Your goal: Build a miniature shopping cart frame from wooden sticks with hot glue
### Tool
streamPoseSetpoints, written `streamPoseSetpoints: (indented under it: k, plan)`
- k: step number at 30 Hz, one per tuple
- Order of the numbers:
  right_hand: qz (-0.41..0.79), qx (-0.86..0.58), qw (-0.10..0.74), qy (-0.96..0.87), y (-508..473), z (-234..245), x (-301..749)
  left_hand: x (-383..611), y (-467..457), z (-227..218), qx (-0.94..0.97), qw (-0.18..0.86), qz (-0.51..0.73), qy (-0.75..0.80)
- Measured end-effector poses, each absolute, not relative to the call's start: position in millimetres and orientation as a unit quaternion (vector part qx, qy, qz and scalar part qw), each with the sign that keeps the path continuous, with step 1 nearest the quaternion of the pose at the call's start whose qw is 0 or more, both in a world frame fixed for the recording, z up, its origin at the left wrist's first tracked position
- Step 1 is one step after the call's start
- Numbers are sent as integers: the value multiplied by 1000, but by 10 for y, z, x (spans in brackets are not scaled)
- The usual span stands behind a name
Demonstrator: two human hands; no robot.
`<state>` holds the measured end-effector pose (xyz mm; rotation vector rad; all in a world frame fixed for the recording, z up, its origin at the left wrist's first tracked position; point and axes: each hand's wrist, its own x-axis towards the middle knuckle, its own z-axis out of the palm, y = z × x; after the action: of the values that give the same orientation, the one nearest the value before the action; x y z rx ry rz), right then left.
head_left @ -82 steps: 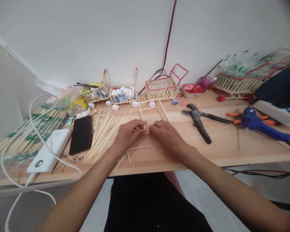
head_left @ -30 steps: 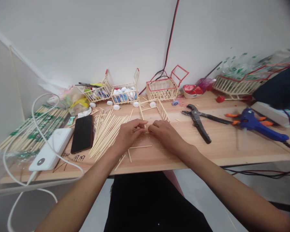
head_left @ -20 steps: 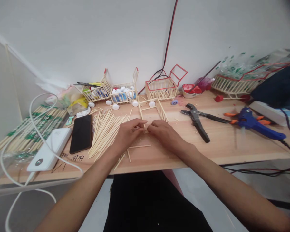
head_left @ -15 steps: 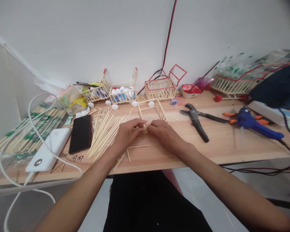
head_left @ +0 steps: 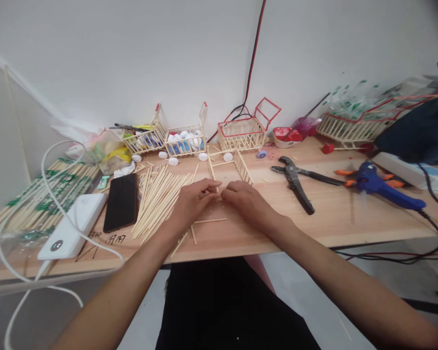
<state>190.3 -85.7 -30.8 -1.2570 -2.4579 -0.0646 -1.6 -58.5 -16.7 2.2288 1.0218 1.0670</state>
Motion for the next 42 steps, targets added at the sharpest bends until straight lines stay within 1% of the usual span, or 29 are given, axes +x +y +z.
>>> streamPoseSetpoints:
  k: [30,38,42]
  plan:
    - [-25,-450,200,-870,-852,-317,1891,-14,-589,-165,816,220,383,374]
    - [-10,-452,200,-869,-866,-300,1883,-18,-586,-171,816,216,375,383]
    - [6,-452,217,-865,-864,-284,1851,-34,-583,-165,821,210,372,379]
